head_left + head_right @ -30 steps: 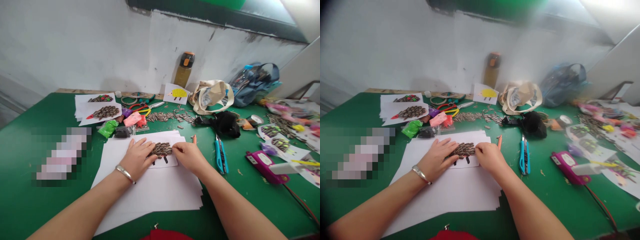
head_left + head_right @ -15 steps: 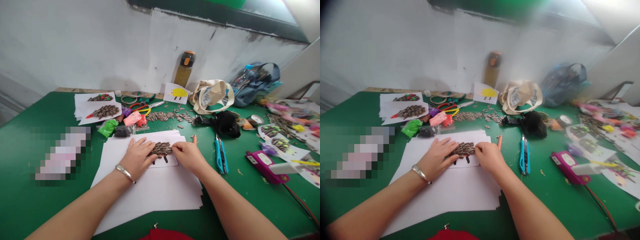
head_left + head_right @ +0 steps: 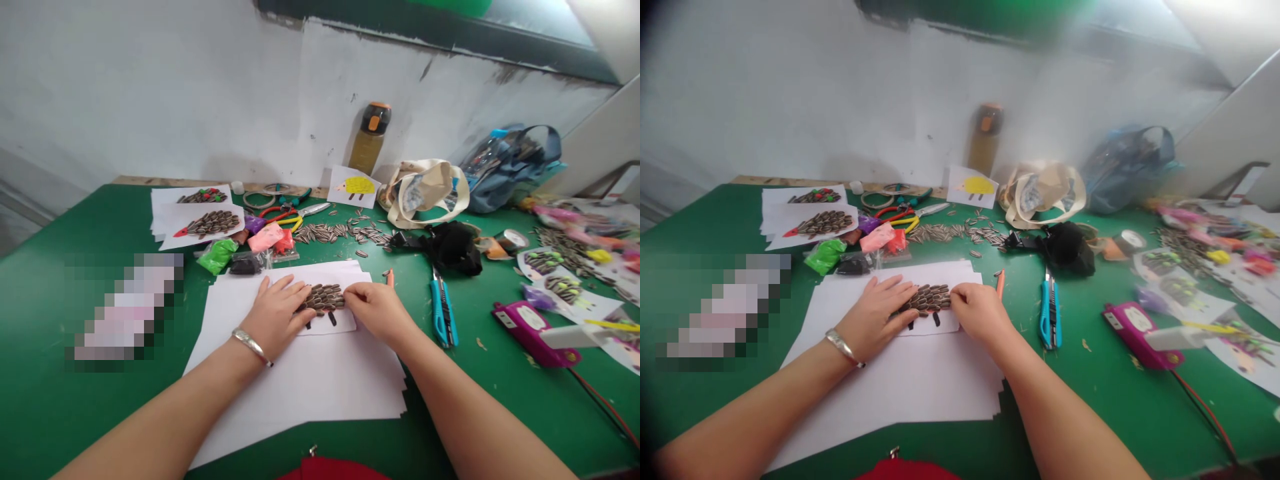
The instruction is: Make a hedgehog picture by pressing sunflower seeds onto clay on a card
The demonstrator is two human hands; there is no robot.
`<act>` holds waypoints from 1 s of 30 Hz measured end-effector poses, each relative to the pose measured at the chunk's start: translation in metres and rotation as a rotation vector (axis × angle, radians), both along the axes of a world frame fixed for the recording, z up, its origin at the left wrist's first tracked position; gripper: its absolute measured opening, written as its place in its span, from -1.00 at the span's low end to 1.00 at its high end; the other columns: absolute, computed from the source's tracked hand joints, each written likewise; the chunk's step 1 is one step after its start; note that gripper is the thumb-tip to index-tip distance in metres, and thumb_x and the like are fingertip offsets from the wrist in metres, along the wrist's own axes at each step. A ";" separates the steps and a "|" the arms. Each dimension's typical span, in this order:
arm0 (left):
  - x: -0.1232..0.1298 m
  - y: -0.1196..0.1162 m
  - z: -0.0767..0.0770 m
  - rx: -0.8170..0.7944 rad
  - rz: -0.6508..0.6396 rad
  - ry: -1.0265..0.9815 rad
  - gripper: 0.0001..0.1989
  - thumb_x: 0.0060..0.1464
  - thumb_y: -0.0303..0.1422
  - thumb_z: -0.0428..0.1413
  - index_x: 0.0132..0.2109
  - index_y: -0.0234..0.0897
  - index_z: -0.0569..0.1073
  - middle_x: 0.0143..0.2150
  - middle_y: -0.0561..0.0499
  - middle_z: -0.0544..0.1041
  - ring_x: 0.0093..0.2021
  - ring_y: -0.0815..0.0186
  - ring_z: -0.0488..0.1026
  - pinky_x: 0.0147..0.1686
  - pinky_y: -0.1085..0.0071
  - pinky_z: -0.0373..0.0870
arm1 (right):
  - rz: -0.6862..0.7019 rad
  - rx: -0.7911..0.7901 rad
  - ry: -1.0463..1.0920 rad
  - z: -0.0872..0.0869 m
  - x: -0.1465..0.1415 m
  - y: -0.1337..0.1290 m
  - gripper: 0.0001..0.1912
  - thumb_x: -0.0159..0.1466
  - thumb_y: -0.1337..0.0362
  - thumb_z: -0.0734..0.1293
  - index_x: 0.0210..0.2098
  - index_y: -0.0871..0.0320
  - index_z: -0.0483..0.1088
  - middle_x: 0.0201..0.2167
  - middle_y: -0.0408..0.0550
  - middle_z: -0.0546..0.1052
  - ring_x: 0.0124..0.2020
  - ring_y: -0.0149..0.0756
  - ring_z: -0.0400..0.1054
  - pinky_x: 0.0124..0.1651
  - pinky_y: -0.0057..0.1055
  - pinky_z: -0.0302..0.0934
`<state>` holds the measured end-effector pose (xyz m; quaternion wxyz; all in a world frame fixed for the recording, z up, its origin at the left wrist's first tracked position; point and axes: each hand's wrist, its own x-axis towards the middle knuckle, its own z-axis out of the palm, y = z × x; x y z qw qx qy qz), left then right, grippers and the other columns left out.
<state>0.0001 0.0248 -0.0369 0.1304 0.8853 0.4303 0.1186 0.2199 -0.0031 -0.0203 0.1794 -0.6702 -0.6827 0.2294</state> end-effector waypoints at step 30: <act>-0.008 -0.001 0.001 0.028 0.027 -0.143 -0.63 0.25 -0.37 -0.13 0.12 -0.25 0.40 0.13 -0.07 0.48 0.22 0.08 0.26 0.23 -0.04 0.14 | 0.112 0.088 -0.015 0.014 -0.006 -0.016 -0.69 0.24 0.28 0.10 -0.62 0.13 0.19 -0.61 -0.24 0.34 -0.49 -0.43 0.21 0.09 -0.27 0.05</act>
